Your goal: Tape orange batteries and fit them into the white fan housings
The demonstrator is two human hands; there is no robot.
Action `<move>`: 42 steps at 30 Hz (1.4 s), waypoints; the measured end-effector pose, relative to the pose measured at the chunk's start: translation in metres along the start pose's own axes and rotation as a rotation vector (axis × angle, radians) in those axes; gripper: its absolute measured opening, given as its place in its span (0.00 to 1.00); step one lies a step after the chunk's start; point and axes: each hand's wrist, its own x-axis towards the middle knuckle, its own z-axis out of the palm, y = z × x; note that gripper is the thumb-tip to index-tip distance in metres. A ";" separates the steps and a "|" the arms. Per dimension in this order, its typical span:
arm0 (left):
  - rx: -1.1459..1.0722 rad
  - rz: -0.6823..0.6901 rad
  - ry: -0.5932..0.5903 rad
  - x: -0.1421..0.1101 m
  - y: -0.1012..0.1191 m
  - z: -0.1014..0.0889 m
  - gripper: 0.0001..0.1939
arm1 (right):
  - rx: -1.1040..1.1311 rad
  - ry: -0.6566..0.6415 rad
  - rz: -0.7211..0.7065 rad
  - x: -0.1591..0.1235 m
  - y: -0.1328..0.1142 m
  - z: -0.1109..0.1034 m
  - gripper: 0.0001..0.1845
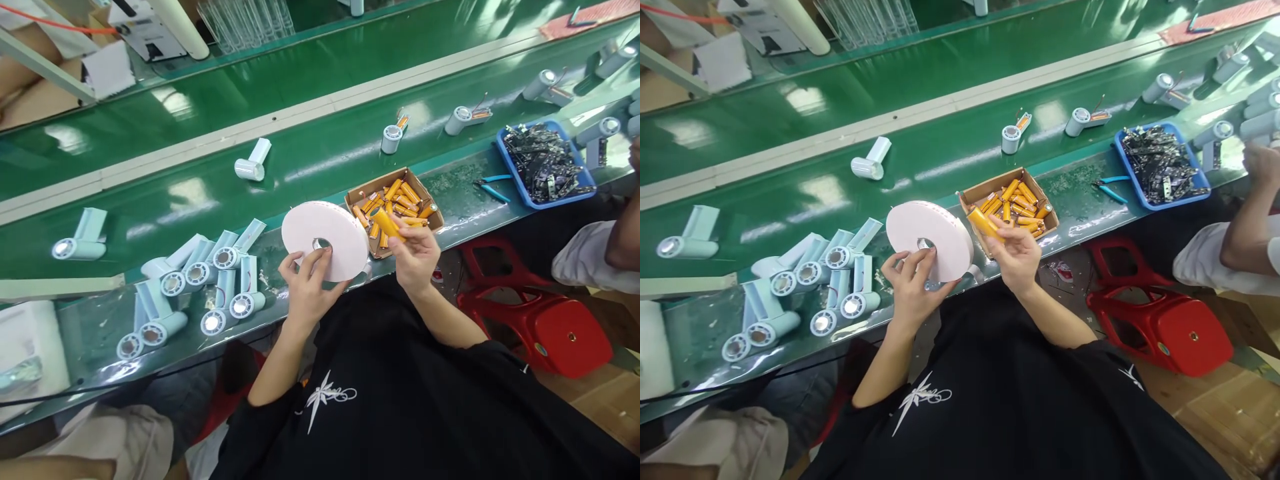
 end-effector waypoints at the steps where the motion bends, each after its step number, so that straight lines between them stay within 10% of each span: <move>1: 0.009 0.002 0.007 0.001 0.000 0.001 0.31 | -0.012 -0.039 0.019 -0.002 0.002 0.000 0.23; 11: 0.192 0.195 0.187 0.005 -0.011 -0.002 0.32 | -0.205 -0.667 0.382 0.066 -0.035 -0.030 0.27; 19: 0.130 -0.034 0.193 0.008 0.039 0.022 0.32 | 0.138 -0.029 0.090 0.041 0.006 0.008 0.34; 25: 0.103 0.079 -0.409 -0.027 0.001 0.000 0.38 | 0.082 0.140 -0.255 0.118 -0.047 -0.087 0.20; 28: 0.049 0.012 -0.535 0.013 -0.049 -0.004 0.35 | 0.054 0.086 -0.225 0.120 -0.058 -0.100 0.22; 33: 0.172 -0.409 -0.178 0.180 -0.127 0.003 0.29 | 0.007 -0.070 -0.100 0.092 -0.031 -0.053 0.32; 36: 0.212 -0.572 -0.243 0.256 -0.159 0.011 0.29 | -0.009 -0.119 -0.114 0.084 -0.028 -0.045 0.29; 42: 0.202 -0.216 -0.430 0.265 -0.169 0.033 0.25 | -0.263 -0.207 -0.143 0.086 -0.045 -0.097 0.26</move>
